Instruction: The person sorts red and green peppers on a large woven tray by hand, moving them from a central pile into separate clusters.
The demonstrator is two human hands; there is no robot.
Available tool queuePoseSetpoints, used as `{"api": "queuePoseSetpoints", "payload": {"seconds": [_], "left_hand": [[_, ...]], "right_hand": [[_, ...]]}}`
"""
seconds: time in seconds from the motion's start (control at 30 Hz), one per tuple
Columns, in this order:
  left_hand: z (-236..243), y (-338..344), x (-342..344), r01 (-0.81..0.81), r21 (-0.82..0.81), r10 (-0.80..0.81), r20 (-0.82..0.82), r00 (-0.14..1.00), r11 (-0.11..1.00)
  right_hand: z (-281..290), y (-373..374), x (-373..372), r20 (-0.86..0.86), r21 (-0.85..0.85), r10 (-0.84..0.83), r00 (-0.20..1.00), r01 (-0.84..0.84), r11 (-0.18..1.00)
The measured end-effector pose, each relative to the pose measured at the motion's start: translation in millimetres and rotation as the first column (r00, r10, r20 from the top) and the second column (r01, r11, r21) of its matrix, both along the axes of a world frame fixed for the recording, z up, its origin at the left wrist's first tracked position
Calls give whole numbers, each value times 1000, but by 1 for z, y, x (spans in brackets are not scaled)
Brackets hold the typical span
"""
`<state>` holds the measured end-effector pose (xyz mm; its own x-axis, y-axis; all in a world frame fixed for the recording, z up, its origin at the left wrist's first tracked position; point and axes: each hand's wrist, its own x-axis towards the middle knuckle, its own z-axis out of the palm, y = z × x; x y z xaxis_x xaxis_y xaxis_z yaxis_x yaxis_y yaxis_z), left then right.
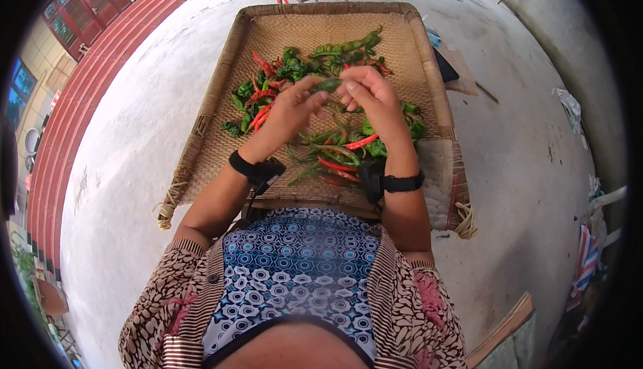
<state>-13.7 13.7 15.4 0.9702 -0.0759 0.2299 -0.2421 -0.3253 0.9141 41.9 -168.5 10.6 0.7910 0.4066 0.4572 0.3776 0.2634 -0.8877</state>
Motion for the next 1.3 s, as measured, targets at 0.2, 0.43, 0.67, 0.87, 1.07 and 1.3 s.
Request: {"api": "queuePoseSetpoints", "payload": {"seconds": [0.2,0.43,0.67,0.87,1.07,1.3], "left_hand": [[13,29,8,-488,206,417,308,855,849],[-58,20,13,-5,634,-84,110,990,774],[-49,12,12,96,779,30,-146,989,619],[-21,35,-6,65,633,67,-181,981,771],[-11,39,-25,9,427,102,-235,967,904],[-16,35,-26,7,326,9,-47,999,945]], "right_hand": [[-10,-3,8,-36,-78,-35,999,32,996],[-21,1,4,149,-638,-46,988,131,759],[-24,-3,7,168,-768,34,985,109,631],[-19,3,3,158,-660,-57,986,148,736],[-20,9,-2,206,-487,-38,978,136,863],[-28,9,9,-68,-348,229,971,-238,906]]}}
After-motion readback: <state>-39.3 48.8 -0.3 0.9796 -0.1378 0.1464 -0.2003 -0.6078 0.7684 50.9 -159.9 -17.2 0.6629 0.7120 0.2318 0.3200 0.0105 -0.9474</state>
